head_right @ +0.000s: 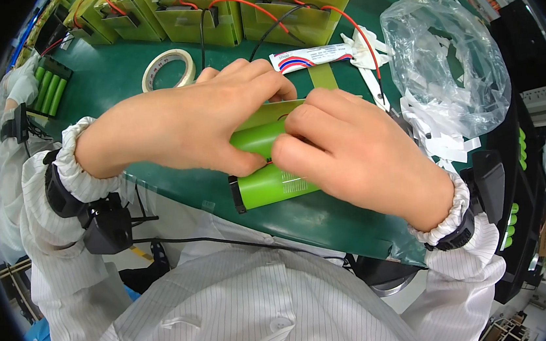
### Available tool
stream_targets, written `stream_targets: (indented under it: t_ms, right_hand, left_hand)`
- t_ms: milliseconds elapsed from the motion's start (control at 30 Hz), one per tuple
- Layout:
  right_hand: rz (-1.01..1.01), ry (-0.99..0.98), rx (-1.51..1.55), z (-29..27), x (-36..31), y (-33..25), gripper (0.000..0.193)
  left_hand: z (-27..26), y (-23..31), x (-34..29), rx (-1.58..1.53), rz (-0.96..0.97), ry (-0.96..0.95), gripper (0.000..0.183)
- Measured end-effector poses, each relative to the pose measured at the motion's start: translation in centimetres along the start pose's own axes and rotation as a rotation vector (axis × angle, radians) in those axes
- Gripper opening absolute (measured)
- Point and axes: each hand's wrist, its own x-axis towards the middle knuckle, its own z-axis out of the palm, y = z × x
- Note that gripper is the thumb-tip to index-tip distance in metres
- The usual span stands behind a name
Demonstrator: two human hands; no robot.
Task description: The person assembles lithium-ion battery packs by placing them into green plastic casings, then applying adhesive from a tube, and attaching circuit boards to the packs by hand.
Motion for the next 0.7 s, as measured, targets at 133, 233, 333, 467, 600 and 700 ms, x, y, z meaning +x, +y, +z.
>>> stream_targets:
  t_ms: [133, 233, 333, 467, 600, 700]
  right_hand:
    - [-0.007, -0.013, -0.023, -0.2, 0.2, 0.1, 0.024]
    - [0.130, -0.058, 0.145, -1.0, 0.7, 0.2, 0.039]
    - [0.134, 0.045, 0.191, -0.4, 1.3, 0.1, 0.050]
    - [0.195, 0.241, -0.048, -2.3, 1.2, 0.8, 0.048]
    - [0.054, 0.030, -0.020, -2.4, -1.4, -0.2, 0.035]
    - [0.152, -0.083, -0.069, -1.3, -1.9, -1.3, 0.045]
  left_hand:
    - [-0.4, 0.4, 0.1, 0.008, 0.000, -0.029, 0.048]
    - [-0.5, 0.3, 0.2, -0.001, 0.004, -0.048, 0.048]
    - [-0.4, 0.1, 0.3, 0.009, 0.003, -0.046, 0.049]
    - [-0.3, 0.2, 0.0, 0.031, -0.091, -0.076, 0.049]
    - [-0.1, -0.1, -0.1, 0.034, -0.059, -0.035, 0.053]
    - [0.0, -0.2, -0.1, 0.020, -0.062, -0.035, 0.055]
